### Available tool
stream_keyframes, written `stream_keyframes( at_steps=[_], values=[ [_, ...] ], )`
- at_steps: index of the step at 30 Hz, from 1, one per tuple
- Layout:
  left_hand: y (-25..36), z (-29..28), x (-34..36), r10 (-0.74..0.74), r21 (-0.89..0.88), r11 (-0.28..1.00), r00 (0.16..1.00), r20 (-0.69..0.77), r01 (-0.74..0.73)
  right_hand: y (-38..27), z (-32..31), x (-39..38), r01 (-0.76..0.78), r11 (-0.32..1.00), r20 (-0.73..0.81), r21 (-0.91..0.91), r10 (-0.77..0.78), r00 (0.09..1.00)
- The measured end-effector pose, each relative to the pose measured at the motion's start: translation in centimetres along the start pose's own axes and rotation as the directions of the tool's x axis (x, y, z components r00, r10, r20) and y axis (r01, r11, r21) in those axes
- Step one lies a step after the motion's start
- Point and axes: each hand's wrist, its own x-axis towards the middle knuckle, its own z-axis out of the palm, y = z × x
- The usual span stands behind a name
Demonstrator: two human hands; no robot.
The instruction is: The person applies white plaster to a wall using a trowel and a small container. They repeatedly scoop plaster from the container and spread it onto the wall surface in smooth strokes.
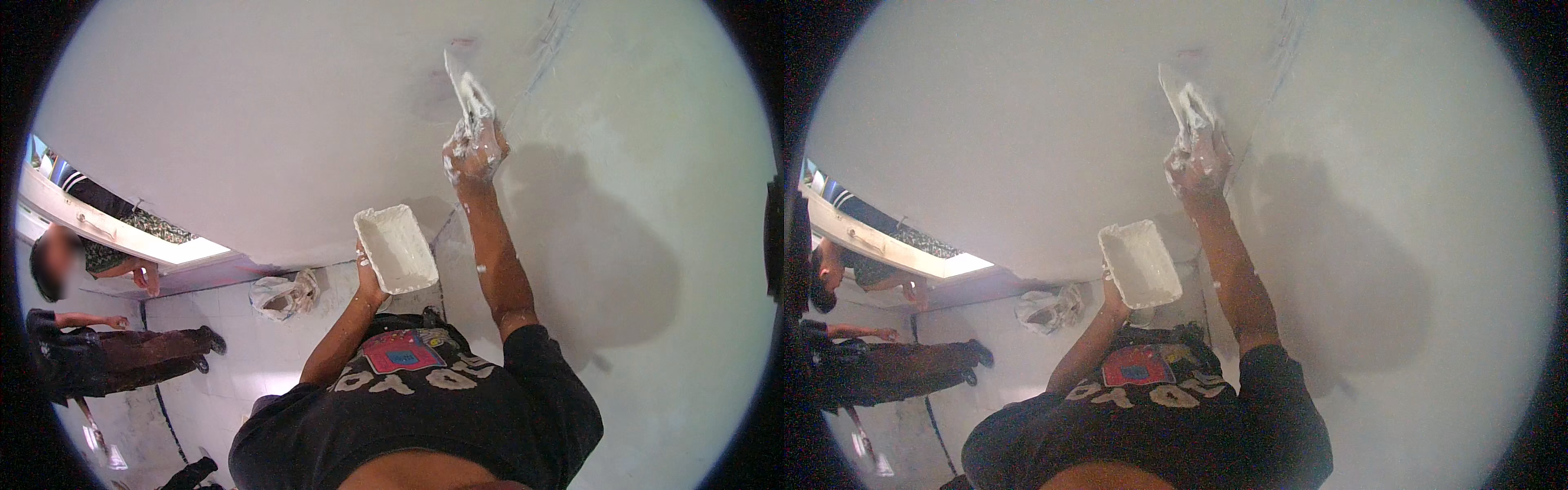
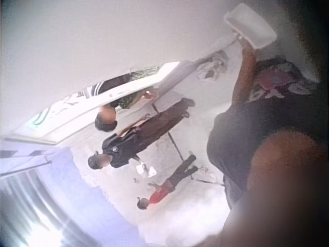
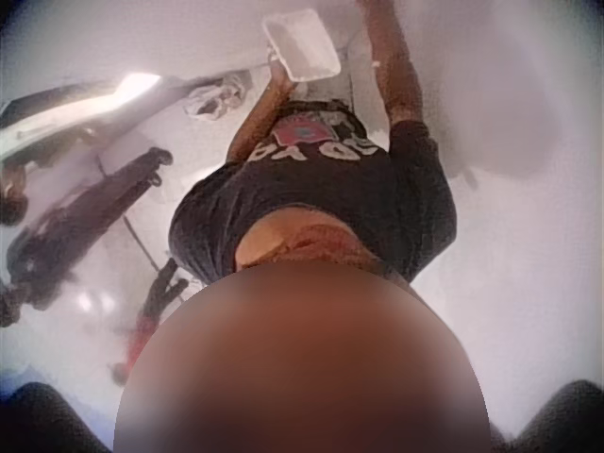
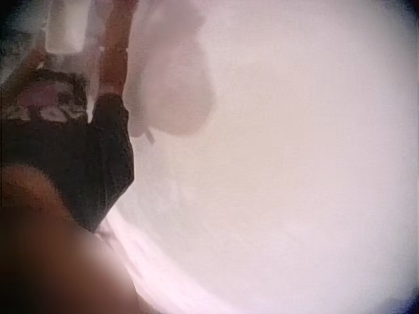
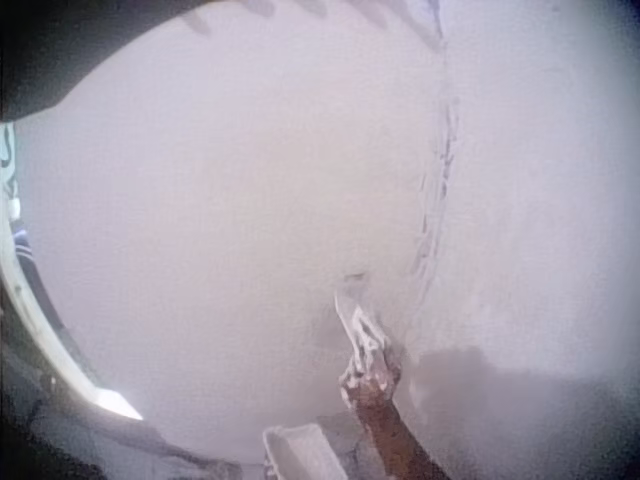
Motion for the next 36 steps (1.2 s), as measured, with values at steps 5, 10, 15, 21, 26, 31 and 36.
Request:
stream_keyframes(
  at_steps=[5,10,15,21,26,31,36],
  values=[
    [-0.3,-2.2,0.1,0.016,0.012,1.0,0.998,-0.068,-0.015,2.4,1.7,4.7,0.416,0.218,0.078,-0.883,-0.806,0.587],
    [-0.1,-2.7,0.6,0.05,0.033,0.998,0.993,-0.108,-0.046,0.2,2.1,4.9,0.53,0.332,0.003,-0.78,-0.845,0.534],
    [-0.2,-2.4,0.4,-0.03,-0.003,1.0,0.997,-0.064,0.03,2.9,1.8,4.1,0.478,0.177,0.133,-0.86,-0.828,0.545],
    [-0.3,-1.8,-0.5,0.034,0.036,0.999,0.997,-0.074,-0.032,6.8,2.6,-0.3,0.495,0.47,0.085,-0.731,-0.657,0.749],
    [-0.3,-2.1,0.5,0.032,-0.031,0.999,0.994,-0.101,-0.035,4.8,1.7,-2.2,0.558,0.357,0.21,-0.749,-0.671,0.711],
    [-0.3,-1.6,0.5,0.06,-0.031,0.997,0.994,-0.094,-0.064,0.5,-0.3,-1.8,0.433,0.712,-0.065,-0.553,-0.554,0.83],
    [-0.1,-2.1,0.7,0.086,-0.044,0.995,0.994,-0.073,-0.09,-4.6,-1.1,4.4,0.503,0.484,0.06,-0.716,-0.676,0.735]
  ],
)
